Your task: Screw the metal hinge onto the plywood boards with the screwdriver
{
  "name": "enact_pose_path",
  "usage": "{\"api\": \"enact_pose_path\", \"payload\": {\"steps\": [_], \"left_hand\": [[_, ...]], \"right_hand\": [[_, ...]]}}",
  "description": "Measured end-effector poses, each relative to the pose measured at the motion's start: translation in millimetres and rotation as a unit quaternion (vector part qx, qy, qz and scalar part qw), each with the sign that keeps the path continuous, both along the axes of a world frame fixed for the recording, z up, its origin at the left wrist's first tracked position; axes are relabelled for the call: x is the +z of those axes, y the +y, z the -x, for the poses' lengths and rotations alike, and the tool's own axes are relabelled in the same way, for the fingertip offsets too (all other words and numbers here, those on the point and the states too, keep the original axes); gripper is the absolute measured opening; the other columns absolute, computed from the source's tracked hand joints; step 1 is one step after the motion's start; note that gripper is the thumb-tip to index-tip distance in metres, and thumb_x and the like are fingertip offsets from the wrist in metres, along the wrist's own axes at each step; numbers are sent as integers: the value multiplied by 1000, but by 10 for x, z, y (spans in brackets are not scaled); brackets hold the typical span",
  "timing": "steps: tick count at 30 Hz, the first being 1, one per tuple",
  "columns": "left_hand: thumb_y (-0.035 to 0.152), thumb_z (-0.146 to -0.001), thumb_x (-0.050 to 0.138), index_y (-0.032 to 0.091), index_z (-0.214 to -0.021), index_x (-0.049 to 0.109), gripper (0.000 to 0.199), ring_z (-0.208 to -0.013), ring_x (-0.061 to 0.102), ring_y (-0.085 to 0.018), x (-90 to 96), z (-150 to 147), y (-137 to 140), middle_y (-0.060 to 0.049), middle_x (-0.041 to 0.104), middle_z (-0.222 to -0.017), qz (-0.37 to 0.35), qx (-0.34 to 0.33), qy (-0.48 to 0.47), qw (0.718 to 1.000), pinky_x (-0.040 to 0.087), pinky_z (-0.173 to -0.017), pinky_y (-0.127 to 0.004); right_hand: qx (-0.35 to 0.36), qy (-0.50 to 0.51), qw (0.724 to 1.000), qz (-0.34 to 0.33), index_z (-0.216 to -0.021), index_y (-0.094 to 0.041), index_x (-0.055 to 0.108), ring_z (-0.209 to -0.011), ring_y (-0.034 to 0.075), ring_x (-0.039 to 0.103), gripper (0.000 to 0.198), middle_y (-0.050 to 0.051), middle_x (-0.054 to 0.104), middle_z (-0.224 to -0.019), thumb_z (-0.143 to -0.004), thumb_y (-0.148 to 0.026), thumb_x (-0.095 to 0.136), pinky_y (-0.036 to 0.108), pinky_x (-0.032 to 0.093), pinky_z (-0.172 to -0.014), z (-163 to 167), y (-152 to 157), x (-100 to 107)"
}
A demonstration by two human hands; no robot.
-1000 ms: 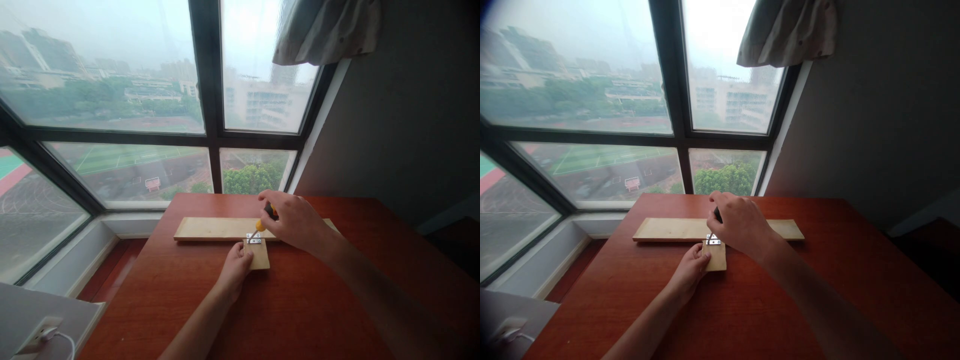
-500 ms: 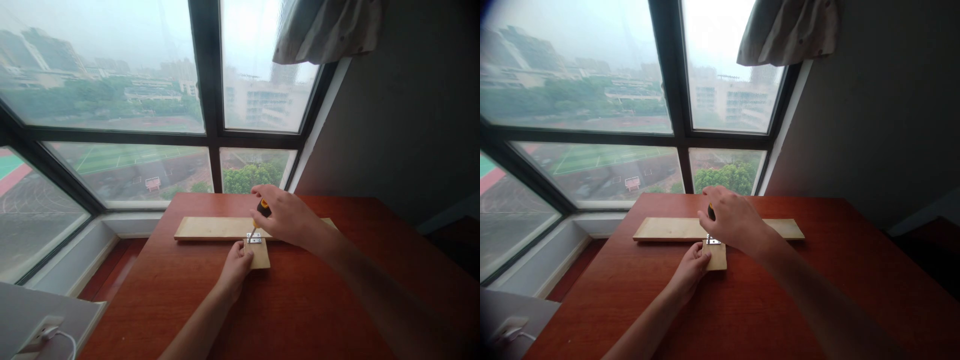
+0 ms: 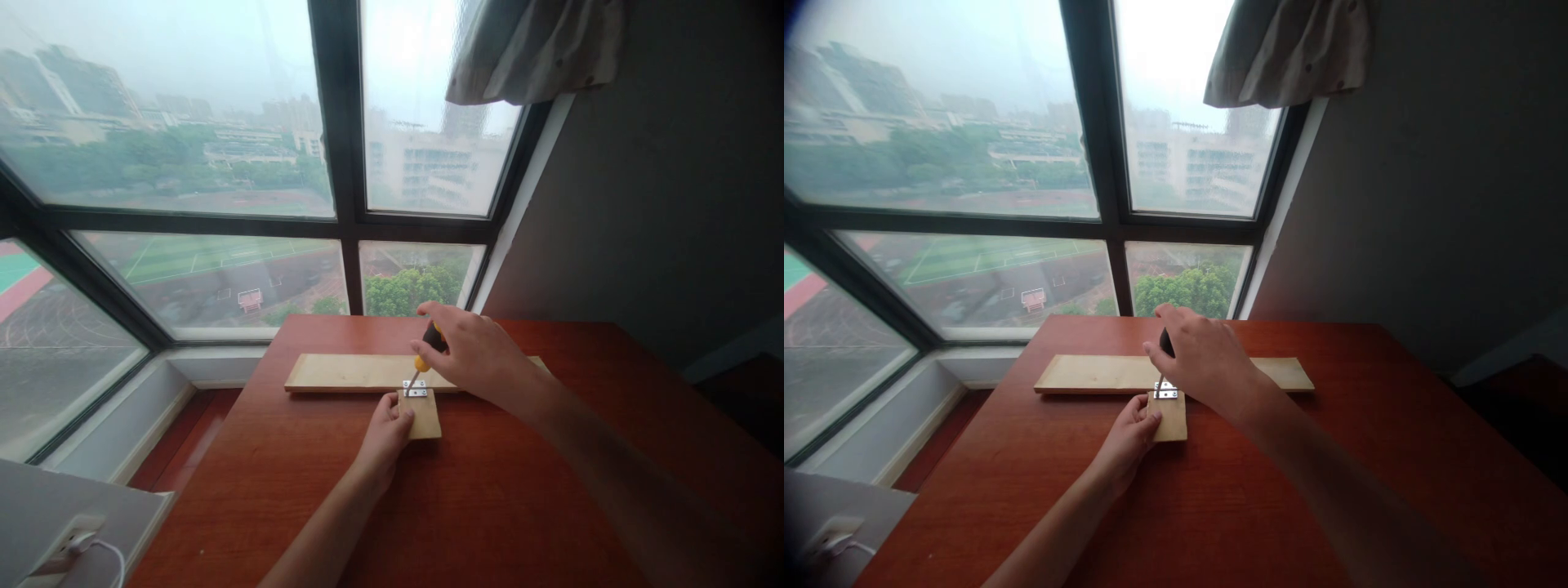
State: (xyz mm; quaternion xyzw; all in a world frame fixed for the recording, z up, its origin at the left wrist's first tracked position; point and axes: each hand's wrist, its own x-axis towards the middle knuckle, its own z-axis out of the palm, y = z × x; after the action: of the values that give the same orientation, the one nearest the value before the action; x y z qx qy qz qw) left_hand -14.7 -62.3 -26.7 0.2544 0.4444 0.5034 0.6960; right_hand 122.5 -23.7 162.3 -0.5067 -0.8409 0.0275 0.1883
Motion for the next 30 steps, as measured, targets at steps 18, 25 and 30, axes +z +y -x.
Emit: {"api": "enact_pose_path", "payload": {"steps": [18,25,30], "left_hand": [[25,-70,74,17,-103,52,41,-74,66,-17,59,-3,-26,-7,71,-89,7,2,11,1000,49,-69,-26],[26,-69,74,17,-102,50,42,-71,64,-16,76,-5,-35,-6,70,-86,7,4,9,1000,49,-68,-26],[25,-69,74,18,-102,50,42,-72,64,-16,94,-8,-44,-5,70,-86,7,8,11,1000,48,-69,-25]], "right_hand": [[3,-14,1000,-8,-114,-22,56,-82,20,63,27,5,68,-104,-88,-26,46,29,40,-66,34,70,28],[-24,-39,999,-13,-114,-23,56,-82,22,63,29,7,68,-105,-90,-36,47,29,39,-63,39,86,52],[-15,-22,1000,-1,-113,-21,56,-85,21,63,27,6,68,-104,-88,-26,47,28,39,-66,48,84,60]]}}
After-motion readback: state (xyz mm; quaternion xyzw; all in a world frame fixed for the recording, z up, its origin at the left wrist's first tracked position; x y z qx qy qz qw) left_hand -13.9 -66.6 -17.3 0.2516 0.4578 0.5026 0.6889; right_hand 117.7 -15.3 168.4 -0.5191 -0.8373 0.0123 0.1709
